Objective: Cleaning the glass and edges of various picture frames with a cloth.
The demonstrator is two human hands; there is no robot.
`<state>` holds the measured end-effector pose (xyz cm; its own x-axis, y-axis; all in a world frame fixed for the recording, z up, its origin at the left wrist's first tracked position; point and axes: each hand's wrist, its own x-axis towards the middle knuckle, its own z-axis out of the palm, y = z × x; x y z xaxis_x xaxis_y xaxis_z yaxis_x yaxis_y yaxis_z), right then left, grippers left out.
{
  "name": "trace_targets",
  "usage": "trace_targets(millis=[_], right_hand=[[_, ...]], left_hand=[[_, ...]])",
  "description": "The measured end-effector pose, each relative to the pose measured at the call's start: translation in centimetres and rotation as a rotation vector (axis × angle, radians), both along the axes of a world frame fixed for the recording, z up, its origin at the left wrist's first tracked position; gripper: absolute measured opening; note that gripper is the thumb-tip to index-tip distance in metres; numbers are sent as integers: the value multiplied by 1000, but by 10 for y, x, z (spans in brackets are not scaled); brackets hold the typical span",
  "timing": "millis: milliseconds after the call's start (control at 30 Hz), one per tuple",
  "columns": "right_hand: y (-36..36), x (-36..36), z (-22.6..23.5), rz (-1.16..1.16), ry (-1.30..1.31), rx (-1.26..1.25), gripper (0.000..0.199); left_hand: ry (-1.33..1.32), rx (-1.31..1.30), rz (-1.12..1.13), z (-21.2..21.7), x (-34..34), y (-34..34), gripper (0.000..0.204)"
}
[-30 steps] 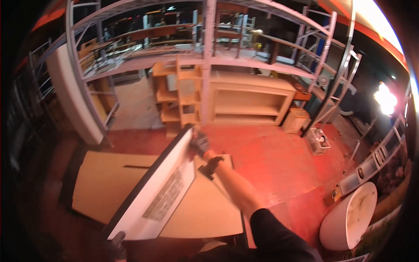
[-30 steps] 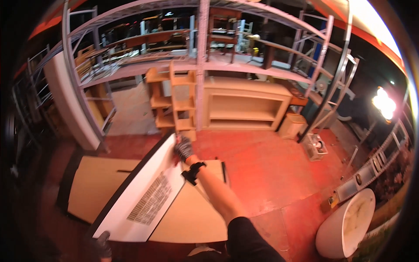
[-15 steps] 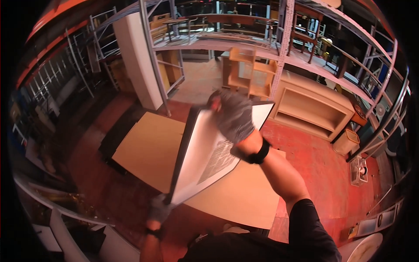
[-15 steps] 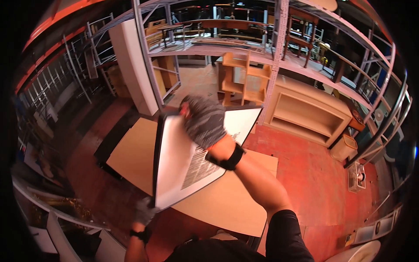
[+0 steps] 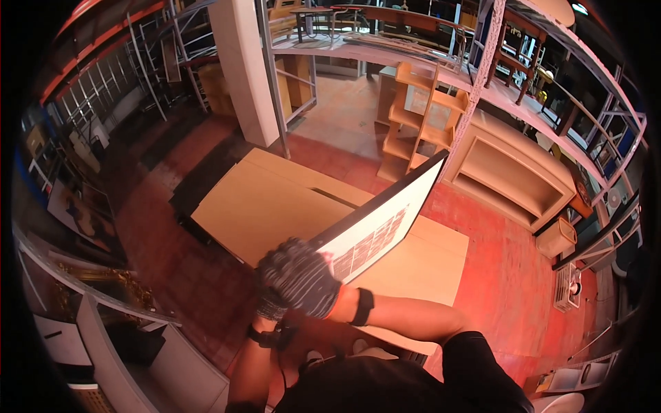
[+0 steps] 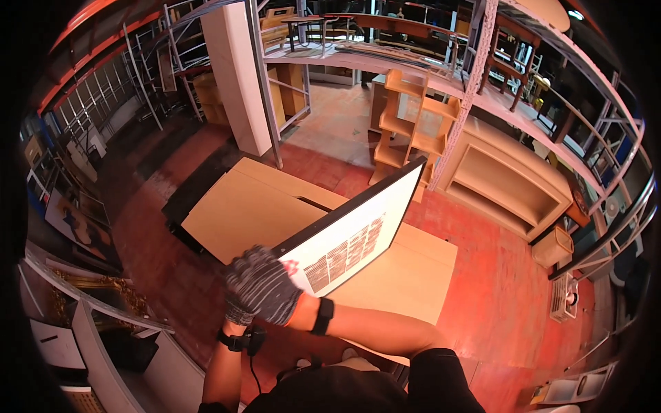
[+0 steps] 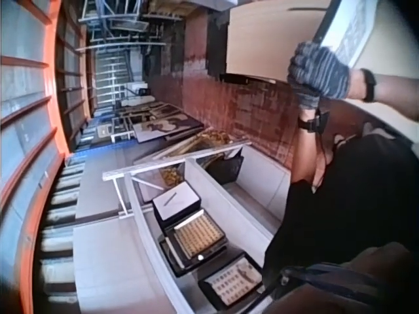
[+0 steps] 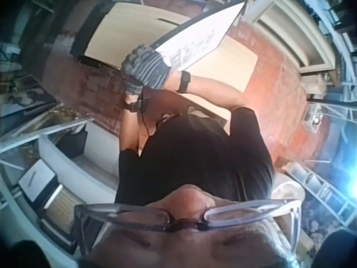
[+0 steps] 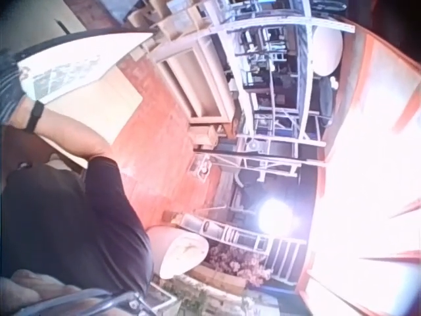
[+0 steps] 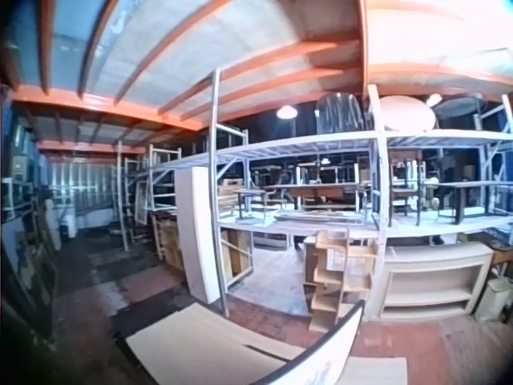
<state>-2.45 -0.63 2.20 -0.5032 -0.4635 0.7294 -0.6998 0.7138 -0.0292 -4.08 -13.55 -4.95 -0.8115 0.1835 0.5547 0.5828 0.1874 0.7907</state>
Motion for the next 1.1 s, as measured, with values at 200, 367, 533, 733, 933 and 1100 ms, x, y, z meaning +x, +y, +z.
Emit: trace_targets(millis=[200,367,533,733,933,1100], right_hand=[[36,-17,-28,-36,-53,31,28],[188,-57,-21,-549,-61,104,29],[241,-71,6,-673,-110,101,28],[68,-31,-39,-472,65,203,25],[96,-35,-30,-399,77,216,21],[284,-73,-17,-938,-162,276,22]], left_hand=[[238,-506,98,11,-1,-16,35],[-241,50,-78,14,-1,-13,40],[-250,27,-72,14,1,-12,37],[-213,-34,-53,17,2,-11,37],[-291,-105,-76,22,7,-15,35],[-351,-61,-71,18,13,-16,34]])
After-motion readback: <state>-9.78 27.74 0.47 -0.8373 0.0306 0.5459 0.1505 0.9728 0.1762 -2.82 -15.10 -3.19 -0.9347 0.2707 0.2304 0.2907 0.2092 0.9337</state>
